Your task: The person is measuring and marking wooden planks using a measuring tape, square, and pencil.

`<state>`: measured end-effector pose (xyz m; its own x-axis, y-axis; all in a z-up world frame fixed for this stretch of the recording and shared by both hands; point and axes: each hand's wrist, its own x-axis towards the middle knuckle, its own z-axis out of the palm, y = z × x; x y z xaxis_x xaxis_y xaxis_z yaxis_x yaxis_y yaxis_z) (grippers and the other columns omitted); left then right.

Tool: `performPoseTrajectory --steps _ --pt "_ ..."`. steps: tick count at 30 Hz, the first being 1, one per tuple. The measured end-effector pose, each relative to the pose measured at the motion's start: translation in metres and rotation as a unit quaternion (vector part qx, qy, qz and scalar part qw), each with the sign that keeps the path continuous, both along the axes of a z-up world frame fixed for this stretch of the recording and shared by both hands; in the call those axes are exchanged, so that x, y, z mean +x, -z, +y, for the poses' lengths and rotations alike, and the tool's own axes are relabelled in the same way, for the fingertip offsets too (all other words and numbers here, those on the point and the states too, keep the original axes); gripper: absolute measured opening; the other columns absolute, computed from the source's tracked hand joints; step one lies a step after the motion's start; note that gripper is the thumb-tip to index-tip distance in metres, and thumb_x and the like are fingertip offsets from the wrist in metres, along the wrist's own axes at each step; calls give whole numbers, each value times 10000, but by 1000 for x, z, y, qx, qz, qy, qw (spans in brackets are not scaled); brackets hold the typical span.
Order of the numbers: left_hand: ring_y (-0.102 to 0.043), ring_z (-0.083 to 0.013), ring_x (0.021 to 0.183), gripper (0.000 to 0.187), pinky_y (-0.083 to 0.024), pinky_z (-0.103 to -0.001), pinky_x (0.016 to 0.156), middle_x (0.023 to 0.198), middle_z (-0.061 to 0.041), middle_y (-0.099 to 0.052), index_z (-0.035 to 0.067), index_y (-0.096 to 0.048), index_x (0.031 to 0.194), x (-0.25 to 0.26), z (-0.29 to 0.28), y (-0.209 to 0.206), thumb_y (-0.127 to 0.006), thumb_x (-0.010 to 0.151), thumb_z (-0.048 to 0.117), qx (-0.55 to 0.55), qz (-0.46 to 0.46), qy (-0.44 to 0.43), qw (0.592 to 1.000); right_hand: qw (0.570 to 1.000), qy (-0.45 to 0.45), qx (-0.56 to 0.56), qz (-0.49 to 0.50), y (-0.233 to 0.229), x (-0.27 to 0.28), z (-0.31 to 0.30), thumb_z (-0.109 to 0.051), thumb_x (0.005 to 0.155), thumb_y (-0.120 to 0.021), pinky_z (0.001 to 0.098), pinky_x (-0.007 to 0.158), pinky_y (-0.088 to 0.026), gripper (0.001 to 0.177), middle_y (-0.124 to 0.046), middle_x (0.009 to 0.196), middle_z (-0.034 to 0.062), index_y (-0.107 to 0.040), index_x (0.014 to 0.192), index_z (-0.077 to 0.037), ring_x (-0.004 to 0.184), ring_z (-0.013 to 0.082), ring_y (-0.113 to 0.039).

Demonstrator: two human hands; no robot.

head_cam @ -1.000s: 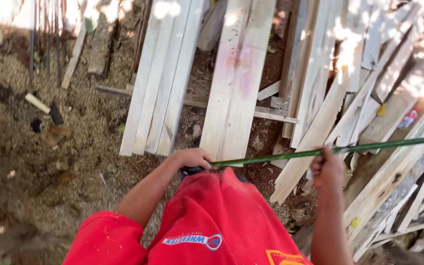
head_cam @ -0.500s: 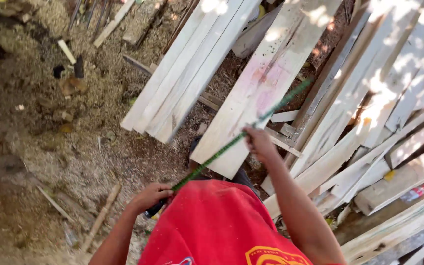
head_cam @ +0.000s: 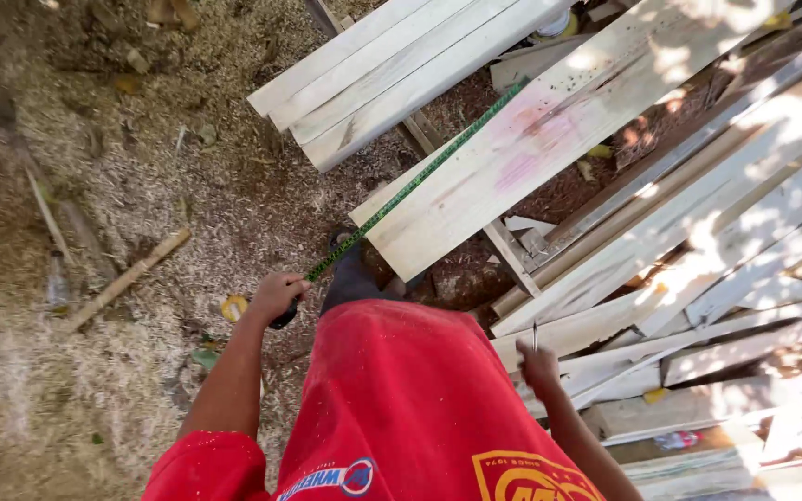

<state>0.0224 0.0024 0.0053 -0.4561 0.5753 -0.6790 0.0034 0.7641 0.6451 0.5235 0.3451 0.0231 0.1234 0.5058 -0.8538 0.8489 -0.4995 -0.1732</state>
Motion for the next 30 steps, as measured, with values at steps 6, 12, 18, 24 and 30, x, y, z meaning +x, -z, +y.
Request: performPoseTrajectory --steps 6,12,18,24,30 --pt "-697 -222 699 337 -540 -394 722 737 -74 -744 50 -764 784 -5 17 63 -677 931 341 59 -12 7 998 996 84 -30 -17 -21 64 -35 -361 935 -721 371 436 -370 356 -603 675 102 -722 996 -11 482 188 -472" --pt "-687 -213 729 217 -539 -440 667 799 -60 -758 143 -799 910 -18 64 74 -708 920 340 -1 -93 -17 996 993 39 83 79 -66 -49 -29 -347 958 -640 317 423 -364 339 -627 682 61 -742 1076 -46 477 144 -495" --pt "-703 -227 718 211 -564 -415 693 816 -54 -776 137 -819 955 -24 109 99 -693 939 304 -3 -52 31 998 908 -291 291 76 -111 -132 -31 -336 956 -705 330 635 -466 334 -647 714 21 -796 1033 -24 651 117 -608" --pt "-711 -220 709 228 -580 -429 704 852 -78 -780 97 -784 1012 -25 135 109 -683 946 291 7 -78 4 997 946 -248 205 36 -124 -174 -30 -326 994 -645 334 594 -453 317 -597 622 91 -796 1098 -68 600 147 -553" --pt "-653 -267 952 302 -537 -486 818 1090 -81 -704 96 -750 1173 -32 137 99 -590 1039 314 -55 -154 36 986 970 -201 102 90 -102 -190 5 -254 1030 -552 288 484 -461 300 -622 685 14 -741 1194 -89 560 104 -573"
